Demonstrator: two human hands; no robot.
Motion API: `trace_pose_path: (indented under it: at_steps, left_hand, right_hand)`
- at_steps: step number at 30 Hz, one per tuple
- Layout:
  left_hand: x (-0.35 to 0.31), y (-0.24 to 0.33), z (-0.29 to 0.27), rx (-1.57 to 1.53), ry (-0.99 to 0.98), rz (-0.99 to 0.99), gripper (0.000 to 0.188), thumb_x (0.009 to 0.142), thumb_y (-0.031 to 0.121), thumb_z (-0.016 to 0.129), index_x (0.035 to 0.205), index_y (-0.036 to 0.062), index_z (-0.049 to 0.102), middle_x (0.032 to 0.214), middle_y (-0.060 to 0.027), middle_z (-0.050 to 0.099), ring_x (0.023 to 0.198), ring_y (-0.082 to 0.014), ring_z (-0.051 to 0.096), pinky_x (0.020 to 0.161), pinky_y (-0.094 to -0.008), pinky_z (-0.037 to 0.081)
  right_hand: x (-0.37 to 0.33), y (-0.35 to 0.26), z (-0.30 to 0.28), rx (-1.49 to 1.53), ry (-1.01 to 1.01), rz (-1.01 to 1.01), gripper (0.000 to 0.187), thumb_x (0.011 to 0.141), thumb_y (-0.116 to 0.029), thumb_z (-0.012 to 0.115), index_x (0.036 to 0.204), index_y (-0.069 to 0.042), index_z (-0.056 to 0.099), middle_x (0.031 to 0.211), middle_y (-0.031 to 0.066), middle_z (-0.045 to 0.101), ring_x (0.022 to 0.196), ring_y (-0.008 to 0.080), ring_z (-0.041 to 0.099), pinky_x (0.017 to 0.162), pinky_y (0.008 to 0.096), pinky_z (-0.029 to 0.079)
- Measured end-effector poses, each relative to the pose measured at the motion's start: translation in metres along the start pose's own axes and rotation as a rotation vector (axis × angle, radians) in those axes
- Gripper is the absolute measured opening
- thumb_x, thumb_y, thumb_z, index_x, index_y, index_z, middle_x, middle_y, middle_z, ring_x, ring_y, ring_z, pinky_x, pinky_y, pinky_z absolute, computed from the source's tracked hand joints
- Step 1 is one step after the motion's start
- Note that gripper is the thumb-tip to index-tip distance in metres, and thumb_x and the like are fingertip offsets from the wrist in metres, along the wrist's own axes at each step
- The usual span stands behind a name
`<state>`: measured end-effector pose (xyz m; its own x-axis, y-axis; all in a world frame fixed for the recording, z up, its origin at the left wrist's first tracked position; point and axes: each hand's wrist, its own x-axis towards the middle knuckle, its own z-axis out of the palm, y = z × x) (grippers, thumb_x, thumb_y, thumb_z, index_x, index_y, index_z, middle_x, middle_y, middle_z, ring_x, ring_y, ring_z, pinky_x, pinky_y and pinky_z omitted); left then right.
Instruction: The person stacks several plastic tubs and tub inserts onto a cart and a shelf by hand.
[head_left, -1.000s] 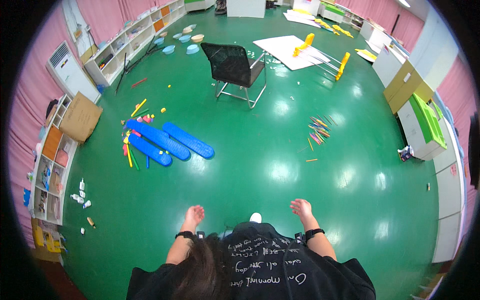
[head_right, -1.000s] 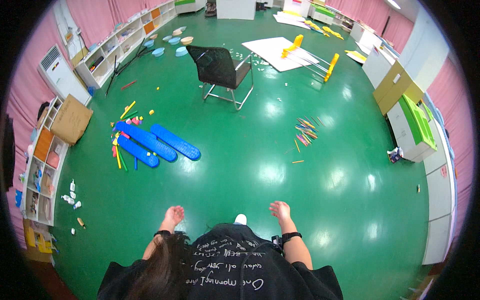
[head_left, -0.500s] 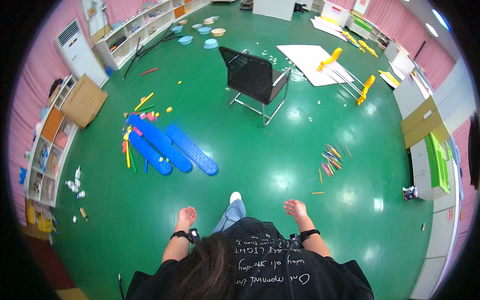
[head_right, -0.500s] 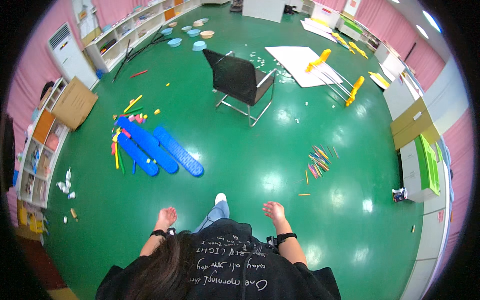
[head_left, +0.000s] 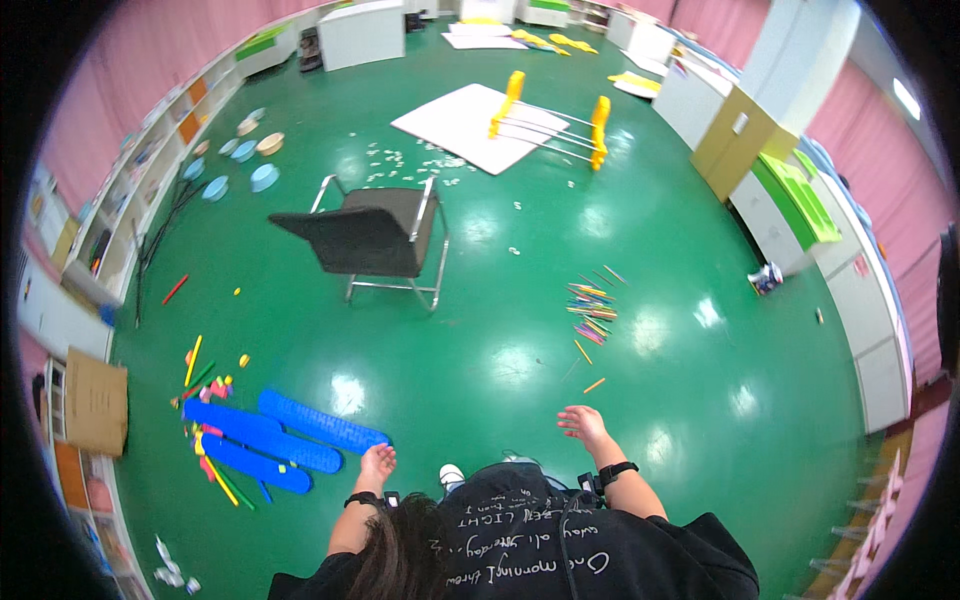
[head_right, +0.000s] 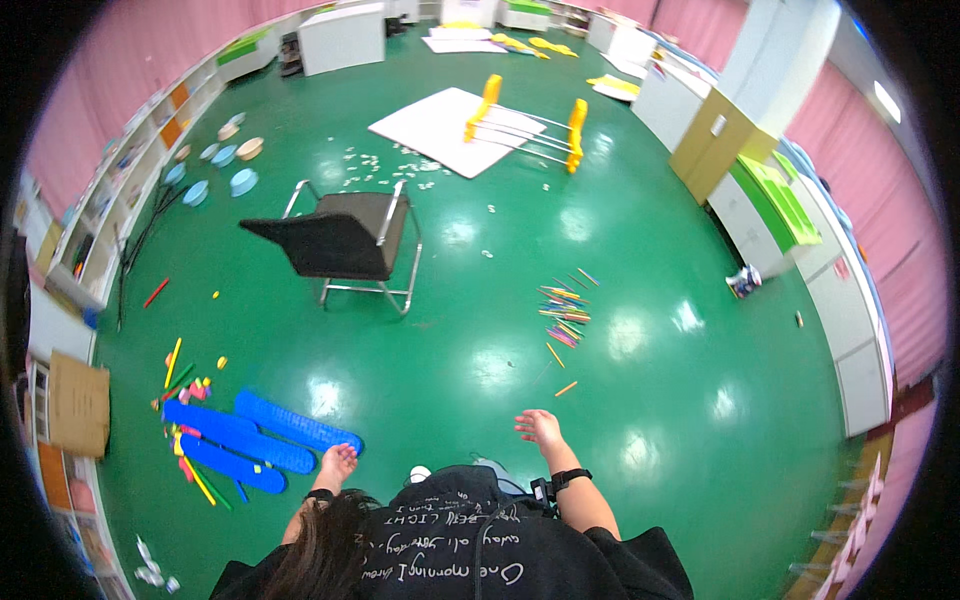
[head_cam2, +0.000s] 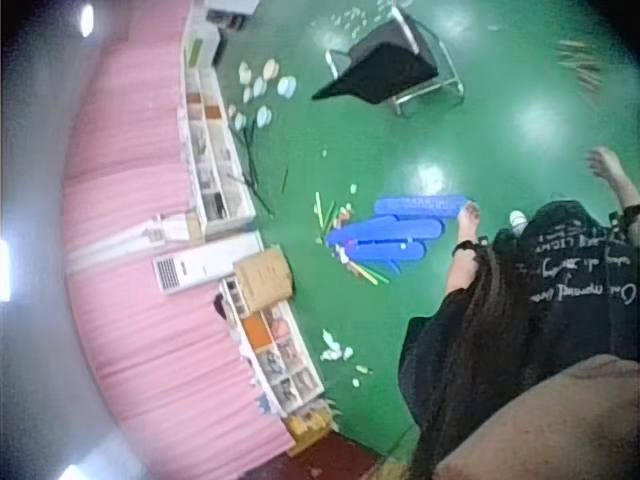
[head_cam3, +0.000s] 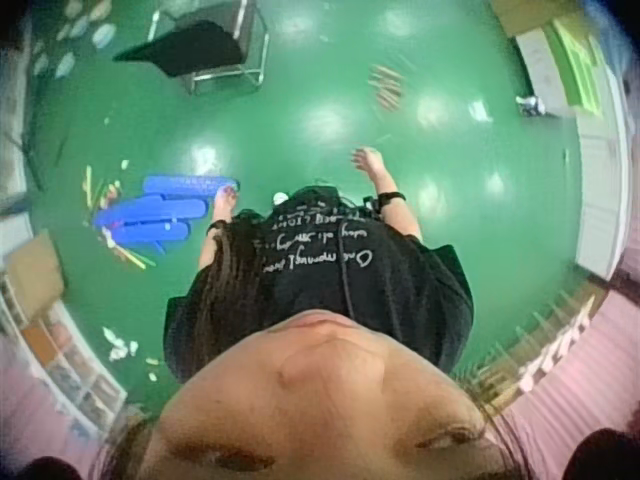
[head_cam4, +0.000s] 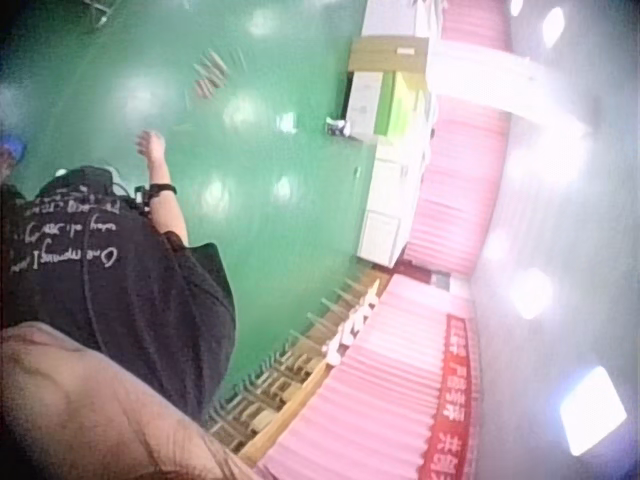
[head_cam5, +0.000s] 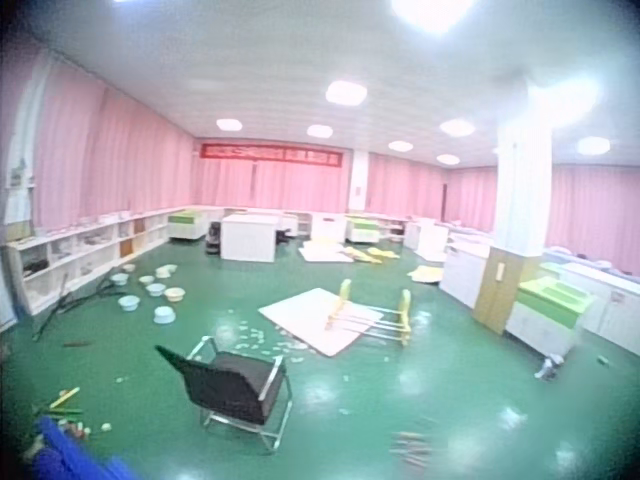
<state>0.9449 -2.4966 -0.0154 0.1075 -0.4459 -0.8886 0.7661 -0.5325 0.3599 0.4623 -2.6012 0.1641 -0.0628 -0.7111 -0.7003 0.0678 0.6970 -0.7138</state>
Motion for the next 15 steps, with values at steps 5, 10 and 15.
trace_pose_path:
  at_steps: [5, 10, 15]
  left_hand:
    - [0.052, 0.038, 0.116, 0.054, -0.095, -0.044, 0.020, 0.086, 0.020, 0.045, 0.099, 0.0073, 0.053, 0.090, -0.0064, 0.058, 0.082, -0.0217, 0.056, 0.070, -0.0372, 0.046]
    - [0.093, 0.081, 0.244, 0.119, -0.098, -0.072, 0.019, 0.087, 0.020, 0.042, 0.097, 0.0073, 0.052, 0.090, -0.0061, 0.057, 0.081, -0.0214, 0.055, 0.070, -0.0373, 0.046]
    - [0.113, 0.107, 0.389, 0.182, -0.095, -0.007, 0.017, 0.086, 0.020, 0.045, 0.095, 0.0074, 0.052, 0.086, -0.0071, 0.057, 0.077, -0.0209, 0.055, 0.068, -0.0366, 0.045]
  right_hand:
    - [0.060, -0.049, -0.059, 0.138, 0.130, -0.052, 0.029, 0.089, -0.020, 0.041, 0.110, -0.002, 0.049, 0.101, 0.0131, 0.063, 0.083, 0.0229, 0.063, 0.065, 0.0354, 0.048]
    - [0.137, -0.114, -0.120, 0.308, 0.261, -0.002, 0.028, 0.089, -0.019, 0.040, 0.109, -0.001, 0.049, 0.101, 0.0143, 0.063, 0.085, 0.0254, 0.062, 0.064, 0.0367, 0.048]
    - [0.207, -0.208, -0.175, 0.246, 0.319, 0.013, 0.028, 0.089, -0.019, 0.039, 0.108, -0.001, 0.049, 0.102, 0.0146, 0.063, 0.085, 0.0254, 0.063, 0.065, 0.0355, 0.049]
